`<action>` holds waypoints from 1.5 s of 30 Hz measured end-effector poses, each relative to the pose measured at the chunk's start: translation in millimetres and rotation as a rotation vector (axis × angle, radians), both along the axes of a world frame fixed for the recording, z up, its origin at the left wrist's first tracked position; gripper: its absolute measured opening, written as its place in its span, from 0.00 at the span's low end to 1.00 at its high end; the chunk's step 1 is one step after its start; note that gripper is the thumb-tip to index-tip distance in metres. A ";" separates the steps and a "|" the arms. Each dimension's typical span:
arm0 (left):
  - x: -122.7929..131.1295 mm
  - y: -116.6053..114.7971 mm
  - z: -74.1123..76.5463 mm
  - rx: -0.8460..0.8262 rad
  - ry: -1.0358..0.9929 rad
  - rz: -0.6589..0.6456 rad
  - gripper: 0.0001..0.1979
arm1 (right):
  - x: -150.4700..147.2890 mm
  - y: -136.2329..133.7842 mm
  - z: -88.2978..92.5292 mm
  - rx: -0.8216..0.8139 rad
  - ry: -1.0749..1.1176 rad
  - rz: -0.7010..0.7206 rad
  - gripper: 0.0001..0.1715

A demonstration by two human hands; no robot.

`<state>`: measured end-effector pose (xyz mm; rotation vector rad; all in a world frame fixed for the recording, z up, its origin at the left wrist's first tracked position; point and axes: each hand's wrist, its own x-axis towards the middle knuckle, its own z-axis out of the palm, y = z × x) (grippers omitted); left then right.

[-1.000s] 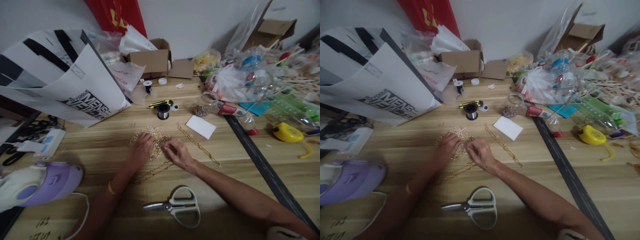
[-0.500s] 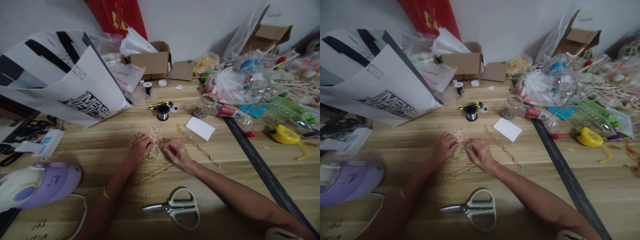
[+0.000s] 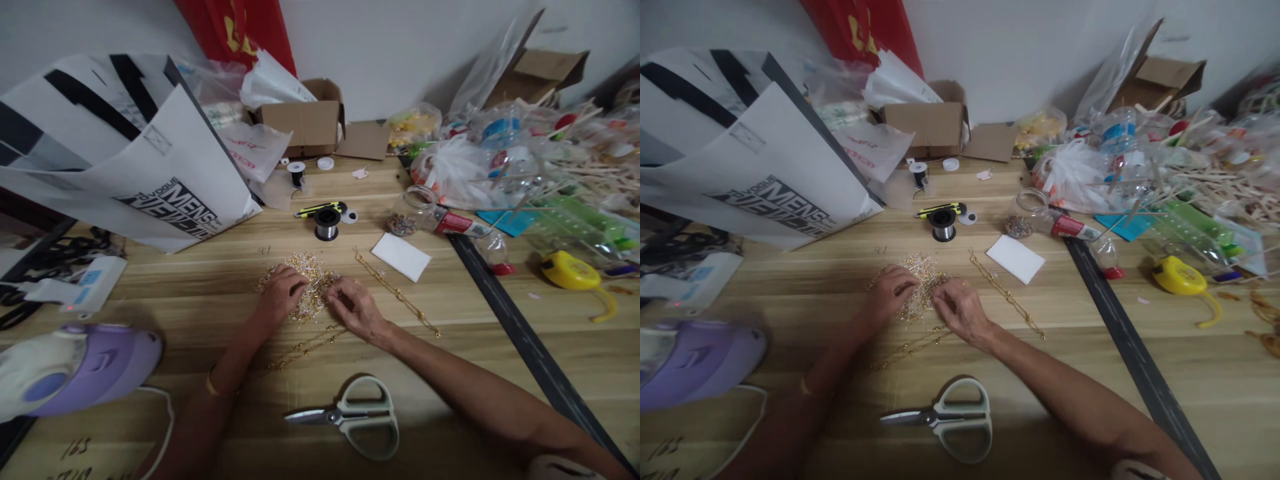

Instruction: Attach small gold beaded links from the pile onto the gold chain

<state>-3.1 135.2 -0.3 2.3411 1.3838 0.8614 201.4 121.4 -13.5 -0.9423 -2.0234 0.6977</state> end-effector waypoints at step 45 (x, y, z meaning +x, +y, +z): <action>9.3 -7.2 6.6 0.004 -0.040 -0.015 0.06 | -0.5 -0.1 -2.6 -0.035 0.020 0.003 0.06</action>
